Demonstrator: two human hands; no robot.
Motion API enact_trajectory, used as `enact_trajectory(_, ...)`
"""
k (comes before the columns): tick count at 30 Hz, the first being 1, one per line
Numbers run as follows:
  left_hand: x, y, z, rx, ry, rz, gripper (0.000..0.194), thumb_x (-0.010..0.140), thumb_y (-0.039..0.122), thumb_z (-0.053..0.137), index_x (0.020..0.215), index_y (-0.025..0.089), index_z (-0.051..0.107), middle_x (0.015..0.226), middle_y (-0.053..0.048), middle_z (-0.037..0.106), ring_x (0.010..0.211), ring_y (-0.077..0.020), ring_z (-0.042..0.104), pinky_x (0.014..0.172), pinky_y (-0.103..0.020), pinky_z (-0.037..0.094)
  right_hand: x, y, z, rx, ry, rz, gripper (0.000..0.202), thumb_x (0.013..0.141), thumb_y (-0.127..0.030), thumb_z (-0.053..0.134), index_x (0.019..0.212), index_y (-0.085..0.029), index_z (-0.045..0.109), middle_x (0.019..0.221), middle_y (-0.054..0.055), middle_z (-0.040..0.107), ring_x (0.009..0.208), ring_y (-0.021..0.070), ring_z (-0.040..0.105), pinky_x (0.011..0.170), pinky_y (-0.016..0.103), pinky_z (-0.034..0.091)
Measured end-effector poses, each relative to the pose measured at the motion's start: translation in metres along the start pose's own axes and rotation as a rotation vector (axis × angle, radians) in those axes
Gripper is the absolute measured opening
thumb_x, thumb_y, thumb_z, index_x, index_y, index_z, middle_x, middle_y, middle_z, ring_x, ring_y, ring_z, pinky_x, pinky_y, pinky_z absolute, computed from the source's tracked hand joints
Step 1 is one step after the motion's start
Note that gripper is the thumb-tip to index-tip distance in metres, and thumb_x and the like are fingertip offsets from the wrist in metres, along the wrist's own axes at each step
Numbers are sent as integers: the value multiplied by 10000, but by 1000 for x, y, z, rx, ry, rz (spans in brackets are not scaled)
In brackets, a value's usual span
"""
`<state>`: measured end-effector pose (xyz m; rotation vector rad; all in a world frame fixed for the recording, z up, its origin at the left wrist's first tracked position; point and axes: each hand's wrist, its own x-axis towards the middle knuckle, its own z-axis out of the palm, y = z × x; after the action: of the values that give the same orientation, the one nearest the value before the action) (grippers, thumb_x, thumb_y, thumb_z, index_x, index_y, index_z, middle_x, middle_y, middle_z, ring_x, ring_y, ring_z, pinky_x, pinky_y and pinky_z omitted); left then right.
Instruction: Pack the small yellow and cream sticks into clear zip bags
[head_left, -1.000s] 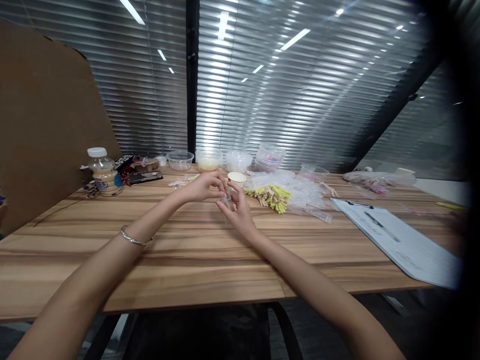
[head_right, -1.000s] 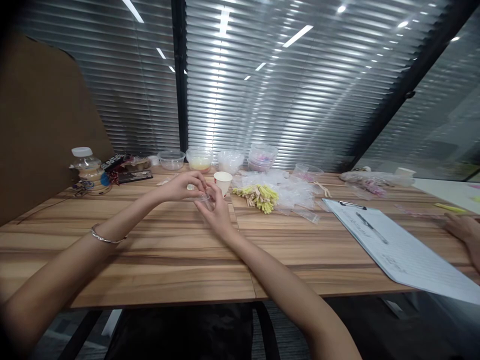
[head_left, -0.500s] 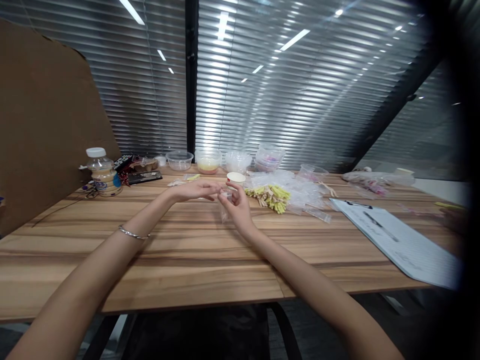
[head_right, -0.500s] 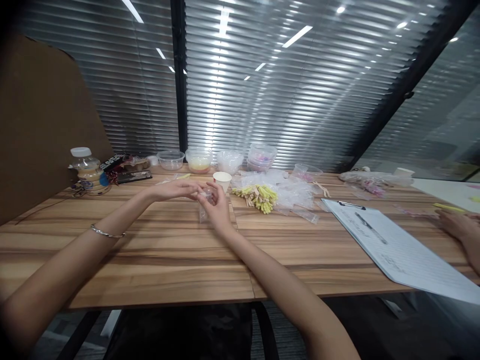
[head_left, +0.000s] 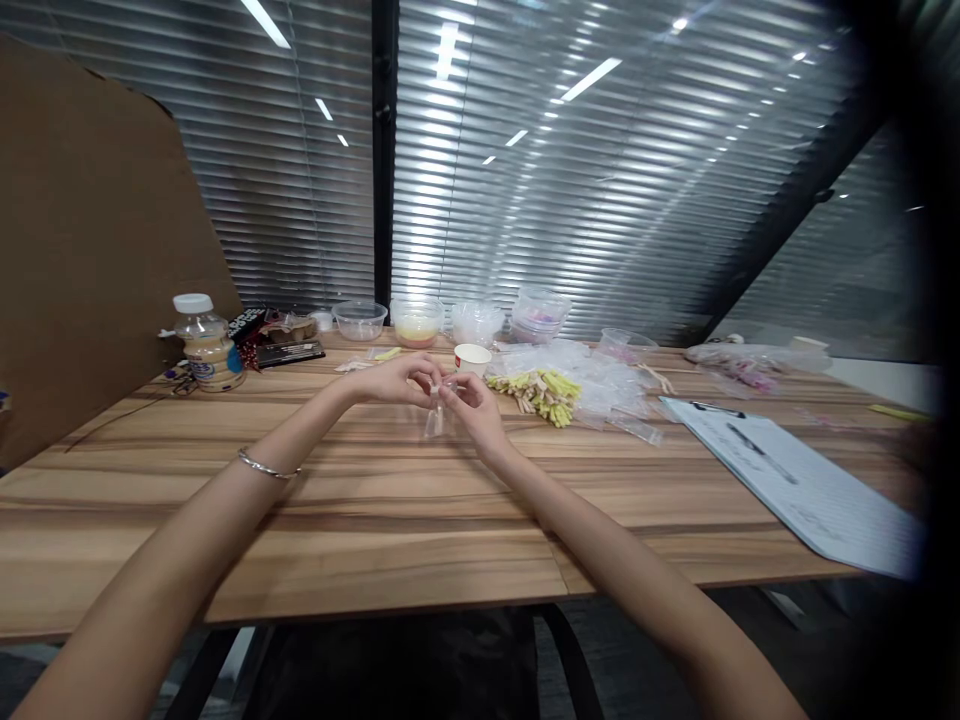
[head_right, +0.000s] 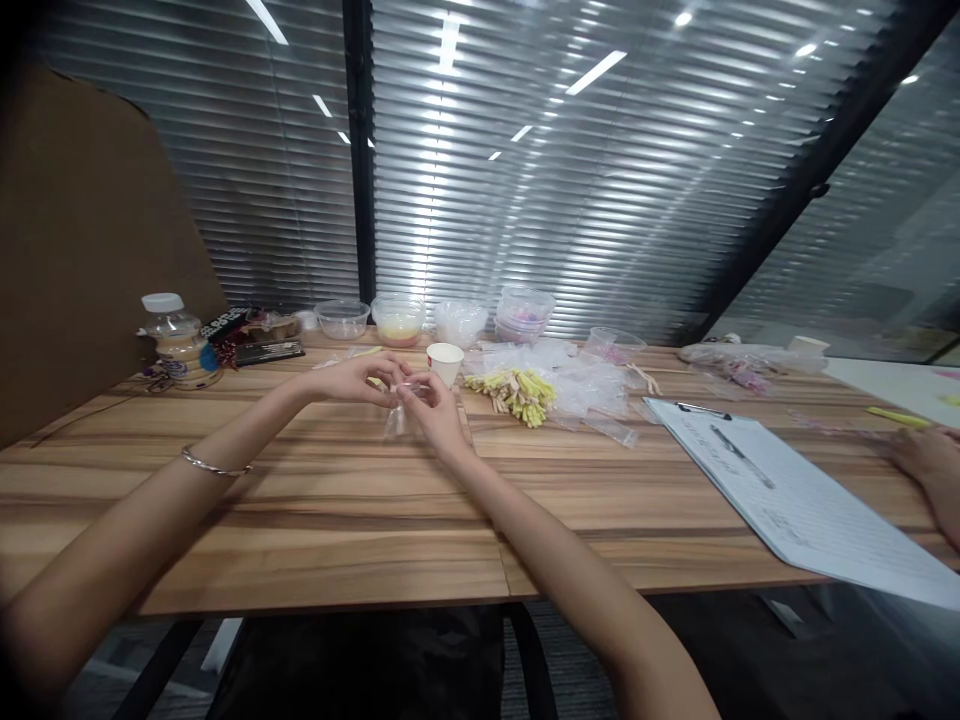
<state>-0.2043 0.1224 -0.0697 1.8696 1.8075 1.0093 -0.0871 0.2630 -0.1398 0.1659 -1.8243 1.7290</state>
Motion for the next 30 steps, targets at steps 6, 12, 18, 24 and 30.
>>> enact_trajectory(6,-3,-13,-4,-71,9,-57,282,765,261,642,1034,177,654,1028,-68,638,918,-171,603,795,-284,476,1,8,-6,-32,-25,71,296,732,-436,668,807,-184,533,838,11,611,777,138,579,712,248,477)
enact_trajectory(12,-1,-9,-3,-209,87,-119,414,794,280,624,1197,194,584,1071,-95,646,948,-168,605,803,-289,483,2,13,-9,-19,13,79,280,768,-449,623,850,-200,526,855,1,597,767,130,585,688,254,512)
enact_trajectory(18,4,-13,0,-256,209,-145,447,760,334,667,1163,149,607,1009,-109,671,876,-167,629,754,-279,500,4,11,-10,11,8,14,294,778,-402,630,999,-214,583,1056,39,614,910,164,606,790,296,525)
enact_trajectory(24,4,-9,-2,-189,253,-196,351,749,351,674,1021,130,683,926,-100,692,842,-171,636,744,-276,506,4,8,-10,-63,-2,-42,313,745,-385,676,993,-197,640,1029,57,656,943,193,610,842,325,507)
enact_trajectory(30,1,-2,-2,-159,264,-194,342,748,347,675,1010,128,691,916,-99,697,839,-176,636,732,-277,508,5,6,-13,-80,-21,-81,270,742,-374,686,965,-220,689,988,52,647,955,195,601,830,327,512)
